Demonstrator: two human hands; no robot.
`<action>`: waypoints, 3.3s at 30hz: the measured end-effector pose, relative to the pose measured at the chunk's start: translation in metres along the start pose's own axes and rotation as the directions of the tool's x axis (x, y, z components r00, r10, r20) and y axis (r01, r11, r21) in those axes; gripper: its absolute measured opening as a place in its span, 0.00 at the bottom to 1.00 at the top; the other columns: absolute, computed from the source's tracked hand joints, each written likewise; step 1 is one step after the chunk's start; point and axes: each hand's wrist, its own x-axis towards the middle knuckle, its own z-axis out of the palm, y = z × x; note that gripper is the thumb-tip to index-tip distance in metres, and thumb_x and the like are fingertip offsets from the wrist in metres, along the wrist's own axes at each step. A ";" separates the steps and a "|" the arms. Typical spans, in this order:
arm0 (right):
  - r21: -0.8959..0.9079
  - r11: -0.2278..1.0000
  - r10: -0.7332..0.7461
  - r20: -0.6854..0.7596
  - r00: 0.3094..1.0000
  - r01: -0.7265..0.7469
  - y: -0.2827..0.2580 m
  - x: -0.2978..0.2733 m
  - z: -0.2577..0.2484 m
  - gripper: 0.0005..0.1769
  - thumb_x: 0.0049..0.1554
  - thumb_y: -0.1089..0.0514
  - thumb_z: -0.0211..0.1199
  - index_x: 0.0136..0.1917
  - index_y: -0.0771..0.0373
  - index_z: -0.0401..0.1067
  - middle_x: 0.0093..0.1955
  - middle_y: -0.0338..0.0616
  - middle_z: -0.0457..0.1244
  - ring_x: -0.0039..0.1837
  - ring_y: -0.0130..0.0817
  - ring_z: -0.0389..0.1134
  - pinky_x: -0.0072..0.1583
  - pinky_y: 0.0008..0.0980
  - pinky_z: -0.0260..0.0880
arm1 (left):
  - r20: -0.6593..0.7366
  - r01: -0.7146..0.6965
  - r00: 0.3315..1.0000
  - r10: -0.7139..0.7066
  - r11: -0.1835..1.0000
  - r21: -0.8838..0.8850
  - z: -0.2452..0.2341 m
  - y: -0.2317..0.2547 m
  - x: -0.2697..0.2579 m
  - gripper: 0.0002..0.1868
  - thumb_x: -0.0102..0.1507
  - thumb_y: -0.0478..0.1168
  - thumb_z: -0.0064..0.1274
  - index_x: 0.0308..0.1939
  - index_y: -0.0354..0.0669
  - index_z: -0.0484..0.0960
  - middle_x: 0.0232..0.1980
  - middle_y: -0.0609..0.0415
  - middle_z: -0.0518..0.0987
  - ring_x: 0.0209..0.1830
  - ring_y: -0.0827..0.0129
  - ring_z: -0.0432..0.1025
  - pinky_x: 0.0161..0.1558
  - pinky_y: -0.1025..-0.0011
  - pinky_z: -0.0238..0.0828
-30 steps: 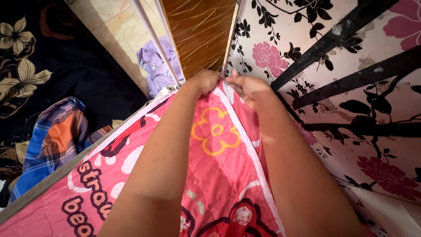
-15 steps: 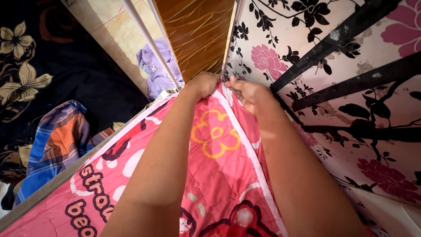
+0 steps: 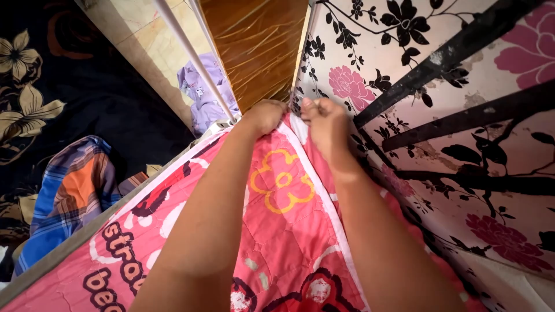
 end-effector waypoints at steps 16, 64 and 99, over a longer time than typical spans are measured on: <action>-0.064 0.952 0.300 -0.001 0.954 -0.299 -0.006 0.013 -0.002 0.10 0.59 0.56 0.67 0.44 0.67 0.79 0.42 0.44 0.73 0.42 0.27 0.71 0.50 0.23 0.71 | 0.023 0.053 0.998 -0.052 0.998 -0.044 -0.005 0.007 -0.007 0.18 0.66 0.39 0.38 0.51 0.43 0.84 0.57 0.44 0.81 0.55 0.53 0.75 0.59 0.65 0.69; 0.043 0.793 0.603 0.096 0.792 -0.608 0.012 0.050 0.017 0.09 0.61 0.56 0.61 0.46 0.62 0.78 0.45 0.41 0.72 0.43 0.26 0.71 0.47 0.22 0.71 | 0.100 0.022 0.994 -0.040 0.984 0.176 -0.014 0.018 -0.010 0.18 0.69 0.37 0.34 0.53 0.36 0.79 0.58 0.35 0.78 0.55 0.46 0.75 0.58 0.58 0.70; 0.558 0.571 0.562 0.268 0.782 -0.602 0.014 0.043 -0.008 0.06 0.60 0.71 0.52 0.51 0.75 0.66 0.57 0.62 0.67 0.61 0.51 0.71 0.68 0.46 0.69 | 0.065 -0.048 0.997 0.034 0.973 0.225 -0.009 0.013 -0.006 0.19 0.68 0.41 0.36 0.53 0.40 0.81 0.61 0.40 0.78 0.61 0.48 0.72 0.63 0.59 0.67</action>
